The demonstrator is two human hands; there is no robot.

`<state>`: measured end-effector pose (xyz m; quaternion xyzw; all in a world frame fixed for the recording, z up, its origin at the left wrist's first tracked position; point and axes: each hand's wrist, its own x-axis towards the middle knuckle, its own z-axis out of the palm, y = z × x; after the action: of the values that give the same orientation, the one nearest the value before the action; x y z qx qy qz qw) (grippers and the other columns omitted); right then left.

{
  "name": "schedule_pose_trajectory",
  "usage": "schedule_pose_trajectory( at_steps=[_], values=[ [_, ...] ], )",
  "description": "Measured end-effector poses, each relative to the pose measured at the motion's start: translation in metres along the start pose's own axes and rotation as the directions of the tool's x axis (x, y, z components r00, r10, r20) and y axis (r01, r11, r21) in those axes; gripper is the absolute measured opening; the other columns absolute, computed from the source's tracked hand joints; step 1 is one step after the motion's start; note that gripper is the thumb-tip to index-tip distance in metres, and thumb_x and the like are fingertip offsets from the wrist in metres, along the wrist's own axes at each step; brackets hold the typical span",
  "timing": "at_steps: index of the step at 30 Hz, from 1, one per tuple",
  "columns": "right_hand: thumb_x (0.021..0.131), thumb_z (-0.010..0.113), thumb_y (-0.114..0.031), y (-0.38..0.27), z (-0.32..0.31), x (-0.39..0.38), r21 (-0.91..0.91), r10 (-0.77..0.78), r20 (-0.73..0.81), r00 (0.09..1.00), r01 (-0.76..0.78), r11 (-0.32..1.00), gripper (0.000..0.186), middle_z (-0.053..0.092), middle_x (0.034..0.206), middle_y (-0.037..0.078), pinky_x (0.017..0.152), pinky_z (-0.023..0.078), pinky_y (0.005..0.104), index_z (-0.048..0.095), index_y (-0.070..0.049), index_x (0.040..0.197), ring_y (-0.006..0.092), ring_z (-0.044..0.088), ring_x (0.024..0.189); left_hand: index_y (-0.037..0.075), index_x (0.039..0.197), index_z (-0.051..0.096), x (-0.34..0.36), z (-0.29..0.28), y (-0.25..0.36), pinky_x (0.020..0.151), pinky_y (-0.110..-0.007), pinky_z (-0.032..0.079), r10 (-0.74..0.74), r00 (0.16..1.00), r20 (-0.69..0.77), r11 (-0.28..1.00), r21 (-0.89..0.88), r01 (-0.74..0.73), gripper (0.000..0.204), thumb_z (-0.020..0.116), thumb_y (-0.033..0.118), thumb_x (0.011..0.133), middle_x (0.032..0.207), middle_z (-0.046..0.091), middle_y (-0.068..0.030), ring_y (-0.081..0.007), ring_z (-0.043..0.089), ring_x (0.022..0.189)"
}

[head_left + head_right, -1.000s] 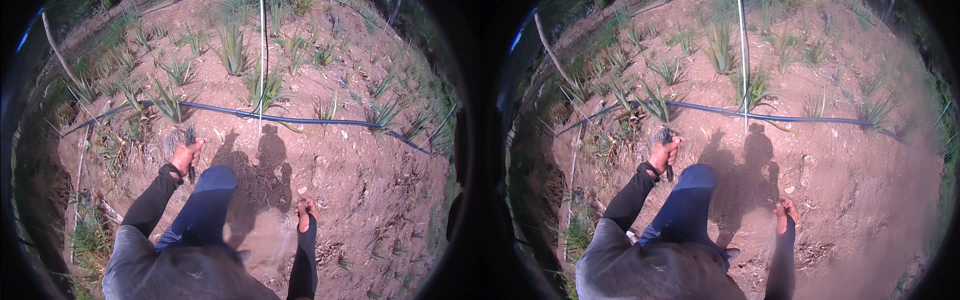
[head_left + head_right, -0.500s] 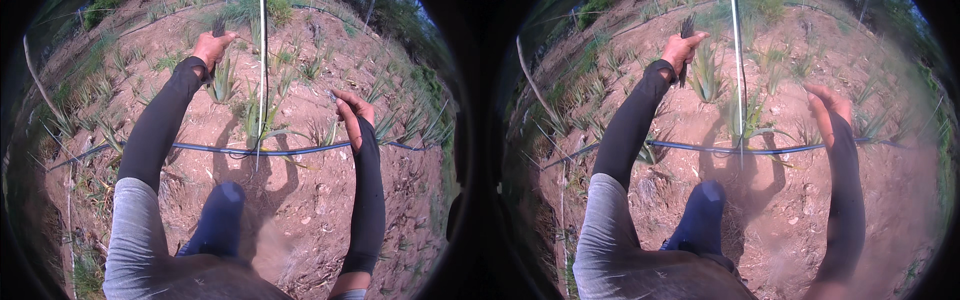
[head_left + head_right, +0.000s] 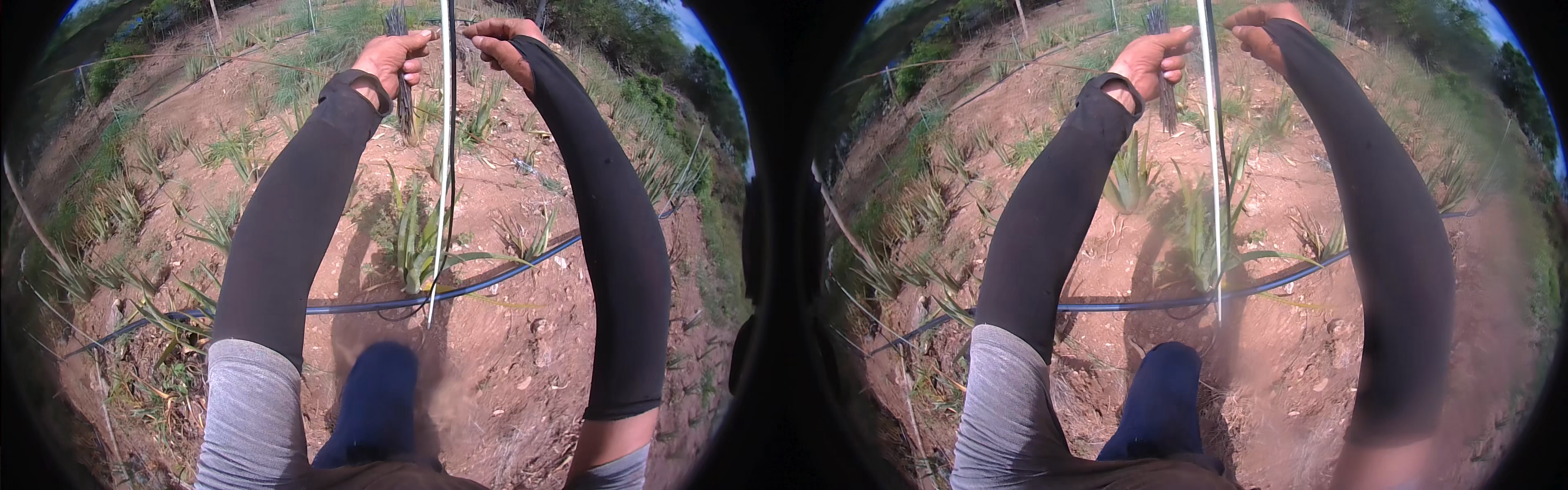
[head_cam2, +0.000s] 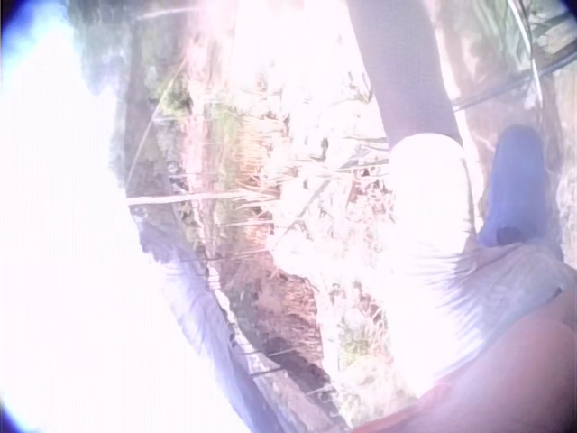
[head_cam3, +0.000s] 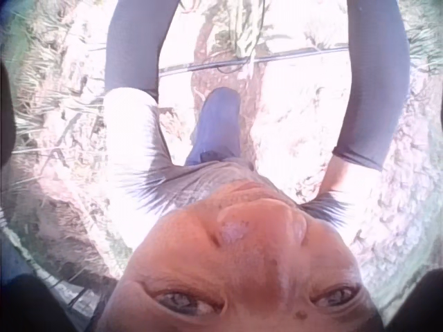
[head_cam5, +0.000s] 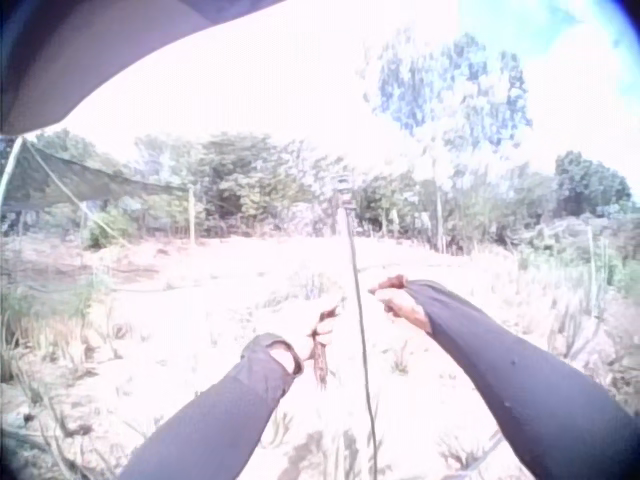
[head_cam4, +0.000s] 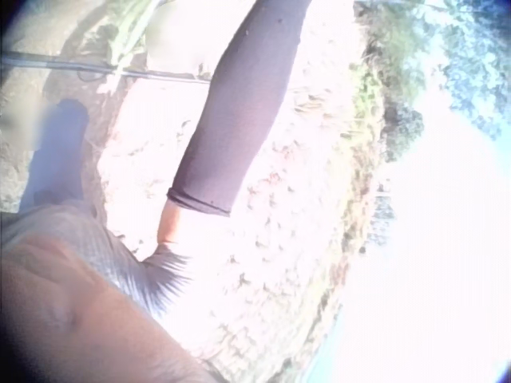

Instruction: The person repairs a drip irrigation system in a field of agave plants. They repeatedly locate leaks in the black tubing, cut out damaged sections, and insert white connector pieces to join the ends. The person walks between plants to access different leak points and secures each repair by hand.

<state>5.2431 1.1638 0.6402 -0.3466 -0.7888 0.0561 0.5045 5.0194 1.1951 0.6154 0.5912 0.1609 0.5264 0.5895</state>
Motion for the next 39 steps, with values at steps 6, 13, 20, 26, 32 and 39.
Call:
schedule_pose_trajectory(
  at_steps=[6,13,20,26,32,39],
  values=[
    [0.088,0.064,-0.020,-0.013,0.003,0.019,-0.127,0.073,0.003,0.997,-0.072,0.989,0.025,0.062,0.077,0.001,0.058,0.045,0.0228,0.067,-0.001,0.104,0.0078,0.057,0.067,0.003,0.102,0.060,0.009,0.008,-0.018,0.042,-0.024,0.031,0.139,0.988,0.066,0.951,-0.288,-0.114,0.013,0.061,0.012,0.092,0.076,0.054,-0.0014,-0.0073,0.038,0.047],
    [0.077,0.070,-0.008,-0.035,0.023,0.019,-0.055,0.214,-0.128,0.968,-0.222,0.973,0.019,0.067,0.075,0.009,0.056,0.048,0.0269,0.069,0.003,0.093,0.0132,0.061,0.063,0.003,0.098,0.058,0.002,0.012,-0.031,0.041,-0.024,0.032,0.305,0.950,0.065,0.901,-0.344,-0.265,0.015,0.067,0.009,0.087,0.074,0.057,-0.0031,-0.0080,0.041,0.046],
    [0.085,0.064,-0.007,-0.047,0.018,0.013,0.154,0.202,-0.166,0.965,-0.177,0.972,0.018,0.066,0.082,0.012,0.061,0.053,0.0259,0.065,0.001,0.102,0.0151,0.064,0.069,0.000,0.091,0.068,0.011,0.031,-0.036,0.053,-0.026,0.047,0.593,0.794,-0.133,0.788,-0.103,-0.606,0.011,0.071,0.002,0.081,0.077,0.066,-0.0072,-0.0114,0.059,0.061],
    [0.089,0.052,0.003,-0.068,0.033,-0.006,0.325,0.220,-0.136,0.966,-0.166,0.931,0.027,0.066,0.090,0.013,0.067,0.055,0.0274,0.055,0.002,0.115,0.0173,0.065,0.074,-0.001,0.088,0.070,-0.005,0.032,-0.044,0.063,-0.026,0.049,0.782,0.595,-0.186,0.621,0.324,-0.714,0.010,0.069,0.008,0.082,0.079,0.070,-0.0048,-0.0099,0.063,0.071],
    [0.088,0.048,0.008,-0.100,0.041,-0.021,-0.295,-0.105,-0.043,0.994,0.088,0.952,0.033,0.065,0.080,0.008,0.071,0.053,0.0251,0.055,0.001,0.119,0.0142,0.067,0.078,0.000,0.083,0.065,-0.006,0.032,-0.051,0.057,-0.028,0.044,0.849,0.507,-0.148,0.519,0.408,-0.751,0.008,0.066,0.008,0.084,0.068,0.063,-0.0037,-0.0068,0.054,0.063],
    [0.086,0.051,0.010,-0.050,0.037,0.001,-0.107,-0.196,0.006,0.981,0.195,0.975,0.034,0.066,0.085,0.010,0.069,0.054,0.0260,0.056,0.002,0.119,0.0176,0.067,0.075,0.002,0.102,0.066,-0.006,0.037,-0.053,0.068,-0.025,0.048,0.799,0.588,-0.122,0.601,0.182,-0.779,0.016,0.066,0.007,0.086,0.083,0.067,0.0000,-0.0052,0.057,0.077]
  ],
)
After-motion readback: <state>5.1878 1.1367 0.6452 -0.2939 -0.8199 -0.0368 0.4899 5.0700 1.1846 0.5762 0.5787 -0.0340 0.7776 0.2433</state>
